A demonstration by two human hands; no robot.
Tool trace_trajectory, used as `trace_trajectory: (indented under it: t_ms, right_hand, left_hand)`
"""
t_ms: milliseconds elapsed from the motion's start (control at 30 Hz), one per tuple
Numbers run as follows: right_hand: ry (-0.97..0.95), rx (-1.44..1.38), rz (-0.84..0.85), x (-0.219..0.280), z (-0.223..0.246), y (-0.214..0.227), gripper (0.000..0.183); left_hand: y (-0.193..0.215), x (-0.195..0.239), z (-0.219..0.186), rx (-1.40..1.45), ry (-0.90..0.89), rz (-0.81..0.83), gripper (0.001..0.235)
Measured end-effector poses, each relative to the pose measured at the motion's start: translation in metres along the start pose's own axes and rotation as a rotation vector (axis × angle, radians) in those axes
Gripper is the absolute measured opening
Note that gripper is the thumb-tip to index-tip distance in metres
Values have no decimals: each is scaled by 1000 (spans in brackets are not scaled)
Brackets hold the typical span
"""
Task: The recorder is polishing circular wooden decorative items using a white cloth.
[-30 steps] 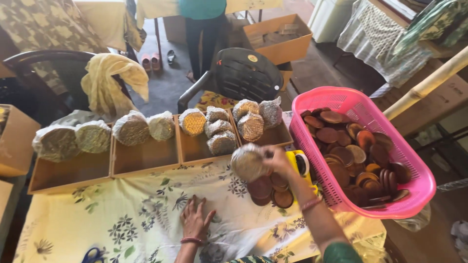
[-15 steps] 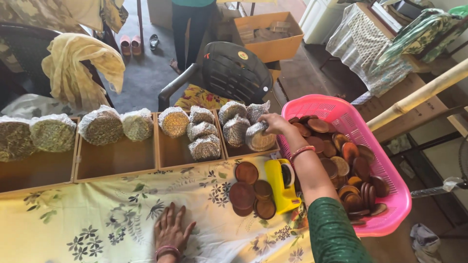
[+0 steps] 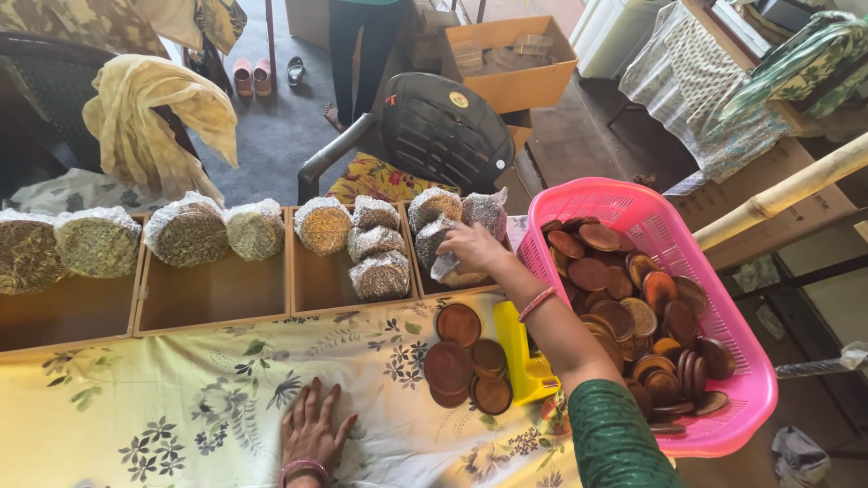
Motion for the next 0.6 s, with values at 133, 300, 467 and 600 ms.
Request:
trace_trajectory:
  t_ms: [133, 300, 467, 600]
  right_hand:
    - [137, 179, -58, -16, 36, -8, 58]
    - [191, 172, -159, -53, 33, -58, 38]
    - [56, -270, -373, 12, 26, 34, 77]
    - [-289, -417, -689, 55, -8, 15, 95]
  left_hand:
    - [5, -1, -2, 9, -18, -15, 74]
    - [18, 2, -10, 13, 5, -1, 71]
    - [19, 1, -9, 60, 10, 2, 69]
    - [13, -1, -8, 52, 4, -12, 72]
Point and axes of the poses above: each hand's wrist, its own x-axis away from the middle knuckle, its own y-axis out of the back of the hand, z = x × y, the point moved 9 cm from there along -x, towards the middle knuckle, and after that the axes turned 11 degrees about x, right-handed, at the moved point
